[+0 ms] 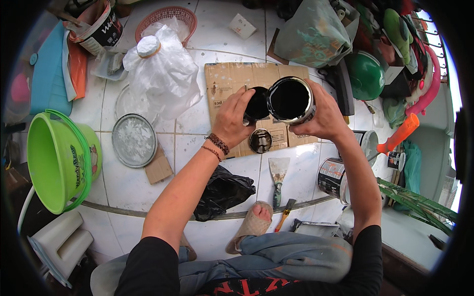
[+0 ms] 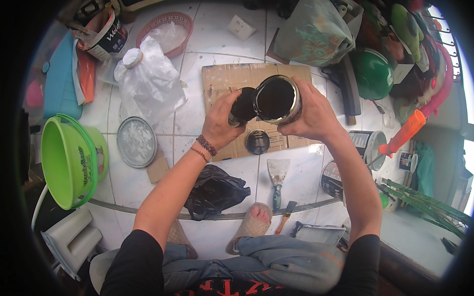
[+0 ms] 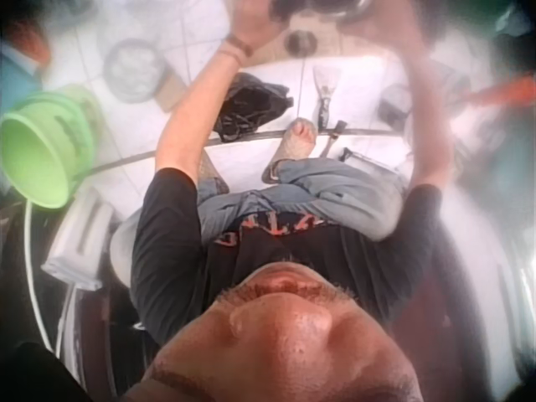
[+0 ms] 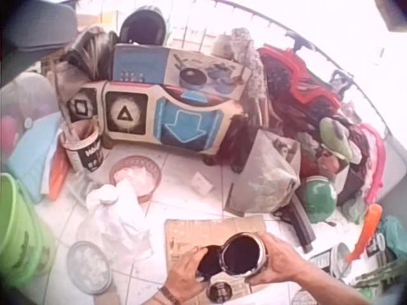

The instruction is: The person sits on the floor and stirs black paint in a can using a stick. They then pour the paint into a second can and continue stirring. Finally, they close the can and wipe their hands with a plastic bag.

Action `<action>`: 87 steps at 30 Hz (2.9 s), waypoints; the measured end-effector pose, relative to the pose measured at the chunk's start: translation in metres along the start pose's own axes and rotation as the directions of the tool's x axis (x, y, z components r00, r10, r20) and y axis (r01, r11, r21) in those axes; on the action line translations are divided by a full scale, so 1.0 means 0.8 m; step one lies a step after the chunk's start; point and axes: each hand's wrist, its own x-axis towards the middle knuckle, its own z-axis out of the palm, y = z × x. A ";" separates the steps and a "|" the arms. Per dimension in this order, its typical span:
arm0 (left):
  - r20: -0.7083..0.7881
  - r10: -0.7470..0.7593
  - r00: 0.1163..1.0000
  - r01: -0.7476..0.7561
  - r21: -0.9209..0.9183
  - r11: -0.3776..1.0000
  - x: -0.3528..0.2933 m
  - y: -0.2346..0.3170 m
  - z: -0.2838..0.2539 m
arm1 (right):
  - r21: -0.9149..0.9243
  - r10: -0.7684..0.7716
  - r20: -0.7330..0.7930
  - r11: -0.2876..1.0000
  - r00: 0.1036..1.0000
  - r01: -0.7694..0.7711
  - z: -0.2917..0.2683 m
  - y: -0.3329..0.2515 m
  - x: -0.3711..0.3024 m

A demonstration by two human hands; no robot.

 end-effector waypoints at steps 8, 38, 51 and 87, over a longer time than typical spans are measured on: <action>-0.019 -0.038 0.999 0.038 -0.017 0.999 -0.008 -0.010 0.003 | 0.004 -0.007 -0.005 1.000 1.000 0.007 0.013 -0.003 0.005; -0.203 -0.027 0.979 0.026 -0.006 1.000 -0.032 -0.027 0.022 | 0.156 -0.069 -0.077 0.984 0.995 0.081 0.044 -0.008 0.004; -0.059 -0.234 0.971 0.217 -0.206 0.954 -0.008 -0.036 0.016 | 0.166 -0.027 -0.060 0.985 0.998 0.037 0.045 0.001 0.000; -0.111 -0.265 0.958 0.250 -0.132 0.959 0.020 0.048 -0.022 | 0.226 0.025 -0.141 0.974 0.990 0.008 0.022 0.009 -0.053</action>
